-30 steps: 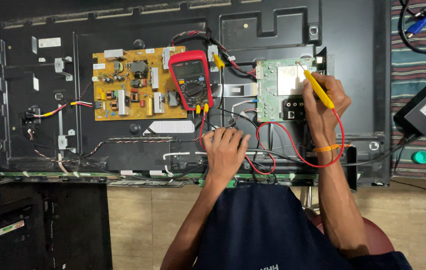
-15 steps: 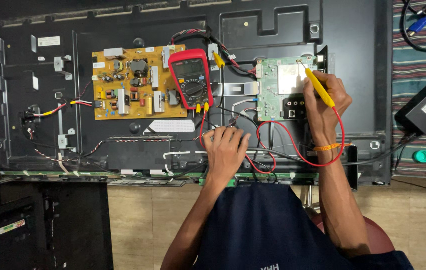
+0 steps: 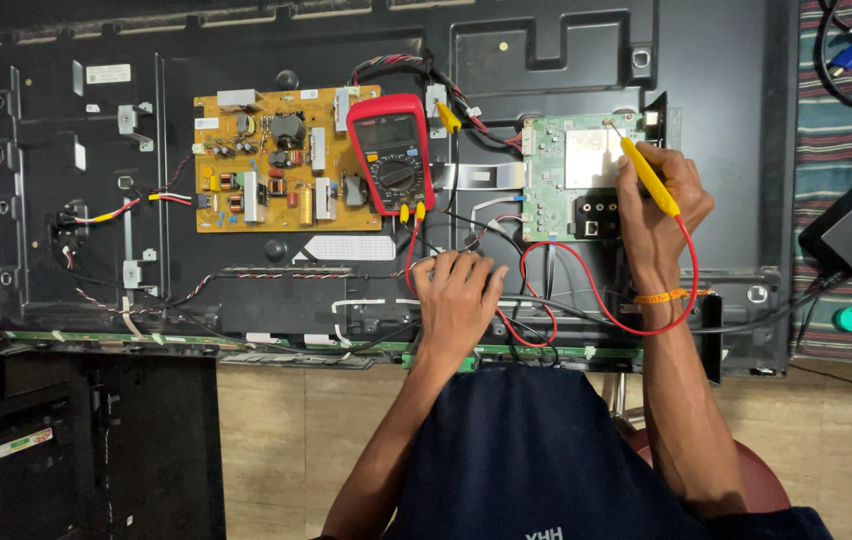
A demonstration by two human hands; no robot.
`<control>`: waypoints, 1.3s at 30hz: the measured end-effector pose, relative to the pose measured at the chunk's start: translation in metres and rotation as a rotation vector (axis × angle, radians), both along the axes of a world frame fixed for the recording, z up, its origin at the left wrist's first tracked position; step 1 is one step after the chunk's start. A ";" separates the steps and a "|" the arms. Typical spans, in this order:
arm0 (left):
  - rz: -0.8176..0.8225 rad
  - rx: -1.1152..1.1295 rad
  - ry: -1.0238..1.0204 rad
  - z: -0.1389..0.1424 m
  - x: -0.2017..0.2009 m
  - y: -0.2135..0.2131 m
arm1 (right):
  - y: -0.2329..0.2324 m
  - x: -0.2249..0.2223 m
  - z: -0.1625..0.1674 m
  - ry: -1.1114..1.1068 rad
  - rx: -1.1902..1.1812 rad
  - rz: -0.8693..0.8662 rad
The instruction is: The person sits at a workbench with a television laid face-down and uses a multimeter probe to test points on the TV's main circuit board, moving the probe across different components while watching the meter. Near the end they set the probe down and reach along the TV chassis.
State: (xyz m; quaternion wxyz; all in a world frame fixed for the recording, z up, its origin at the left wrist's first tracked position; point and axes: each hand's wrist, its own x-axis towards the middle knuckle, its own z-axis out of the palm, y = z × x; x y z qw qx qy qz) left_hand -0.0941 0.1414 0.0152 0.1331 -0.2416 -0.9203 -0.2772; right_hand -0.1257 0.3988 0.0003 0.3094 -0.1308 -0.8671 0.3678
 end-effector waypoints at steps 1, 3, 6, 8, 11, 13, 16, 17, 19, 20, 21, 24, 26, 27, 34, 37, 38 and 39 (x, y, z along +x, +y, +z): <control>0.000 0.000 0.001 0.000 0.000 0.000 | 0.000 0.000 0.000 -0.004 -0.005 -0.001; 0.000 0.001 0.004 0.000 0.000 0.000 | 0.000 0.000 -0.001 -0.010 -0.015 -0.002; -0.006 -0.005 0.001 -0.001 0.000 -0.001 | 0.000 0.000 -0.001 -0.017 -0.021 -0.001; -0.006 0.006 -0.004 -0.001 0.000 0.000 | 0.000 -0.001 0.000 -0.067 -0.044 -0.023; -0.004 0.011 -0.005 -0.002 0.000 0.000 | 0.000 0.000 0.002 -0.060 -0.048 -0.018; -0.001 0.013 -0.006 -0.003 0.000 0.000 | 0.000 0.001 0.003 -0.037 -0.039 -0.003; 0.001 0.011 -0.001 -0.004 -0.001 0.000 | -0.001 0.002 0.003 -0.009 -0.023 0.013; 0.001 0.007 0.006 -0.004 -0.001 0.001 | 0.000 0.002 0.003 0.004 -0.012 0.019; -0.002 0.004 0.006 -0.004 -0.001 0.001 | 0.001 0.002 0.003 0.008 -0.008 0.019; -0.004 0.004 0.000 -0.004 -0.001 0.001 | 0.001 0.002 0.003 0.001 -0.013 0.013; -0.005 0.005 -0.006 -0.004 -0.001 0.001 | 0.001 0.002 0.003 -0.006 -0.019 0.009; -0.004 0.002 -0.004 -0.003 -0.001 0.001 | 0.000 0.002 0.003 0.021 0.003 0.022; -0.005 0.004 -0.005 -0.003 -0.001 0.001 | 0.000 0.002 0.003 0.008 -0.018 0.018; -0.006 0.004 -0.005 -0.002 -0.001 0.001 | 0.000 0.002 0.003 0.003 -0.030 0.017; 0.000 0.002 -0.007 -0.004 -0.001 0.001 | 0.001 0.002 -0.001 0.011 0.009 0.026; 0.002 0.013 -0.012 -0.005 -0.001 -0.001 | 0.000 0.003 -0.003 0.025 0.014 0.037; 0.002 0.017 -0.013 -0.005 -0.001 -0.001 | -0.001 0.002 -0.004 0.019 0.008 0.029; 0.000 0.020 -0.016 -0.005 -0.001 -0.001 | -0.001 0.001 -0.004 0.012 0.003 0.020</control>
